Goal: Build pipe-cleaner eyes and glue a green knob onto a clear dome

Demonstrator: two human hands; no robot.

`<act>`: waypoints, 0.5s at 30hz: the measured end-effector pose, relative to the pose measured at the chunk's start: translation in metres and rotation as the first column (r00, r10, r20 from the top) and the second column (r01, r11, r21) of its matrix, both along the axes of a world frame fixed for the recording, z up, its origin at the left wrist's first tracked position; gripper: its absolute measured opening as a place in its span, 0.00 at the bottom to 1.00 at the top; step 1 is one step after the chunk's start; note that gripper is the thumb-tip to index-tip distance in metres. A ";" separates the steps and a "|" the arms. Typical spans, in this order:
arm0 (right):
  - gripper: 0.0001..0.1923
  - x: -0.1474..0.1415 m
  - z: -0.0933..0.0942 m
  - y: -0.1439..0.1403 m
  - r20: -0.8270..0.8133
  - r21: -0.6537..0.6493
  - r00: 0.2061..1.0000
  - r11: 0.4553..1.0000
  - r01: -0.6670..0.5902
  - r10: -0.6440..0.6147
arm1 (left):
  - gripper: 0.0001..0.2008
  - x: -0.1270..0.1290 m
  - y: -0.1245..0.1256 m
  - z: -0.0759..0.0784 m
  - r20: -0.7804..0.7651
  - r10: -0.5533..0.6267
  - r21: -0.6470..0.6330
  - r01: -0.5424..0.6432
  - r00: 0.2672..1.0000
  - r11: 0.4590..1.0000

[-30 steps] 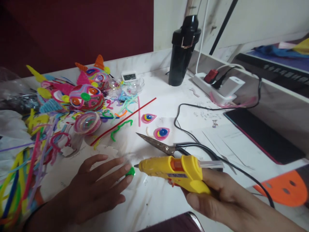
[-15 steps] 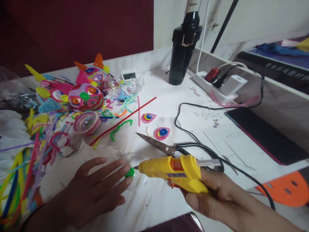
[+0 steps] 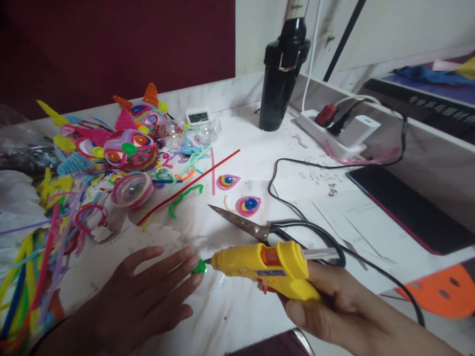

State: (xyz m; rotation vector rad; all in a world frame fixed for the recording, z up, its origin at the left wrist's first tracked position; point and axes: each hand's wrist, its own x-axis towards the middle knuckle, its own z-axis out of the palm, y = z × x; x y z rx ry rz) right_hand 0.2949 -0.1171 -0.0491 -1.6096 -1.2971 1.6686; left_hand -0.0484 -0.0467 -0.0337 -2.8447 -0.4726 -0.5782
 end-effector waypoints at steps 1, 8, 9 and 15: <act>0.20 -0.001 0.001 0.001 -0.003 -0.006 1.000 1.000 -0.001 0.001 | 0.17 0.000 0.000 -0.001 -0.001 0.001 0.000 -0.001 1.000 1.000; 0.19 -0.002 0.003 0.001 0.012 -0.038 0.999 0.999 -0.033 0.033 | 0.16 0.000 -0.001 -0.001 0.002 -0.013 -0.003 0.013 1.000 1.000; 0.19 -0.001 0.002 0.001 0.019 -0.037 0.999 0.999 -0.031 0.032 | 0.16 0.000 -0.001 -0.001 0.004 -0.019 -0.001 0.019 1.000 1.000; 0.21 -0.008 0.012 0.001 0.061 -0.047 0.998 0.999 0.021 -0.018 | 0.16 0.001 -0.002 0.000 -0.015 0.020 -0.010 -0.020 1.000 1.000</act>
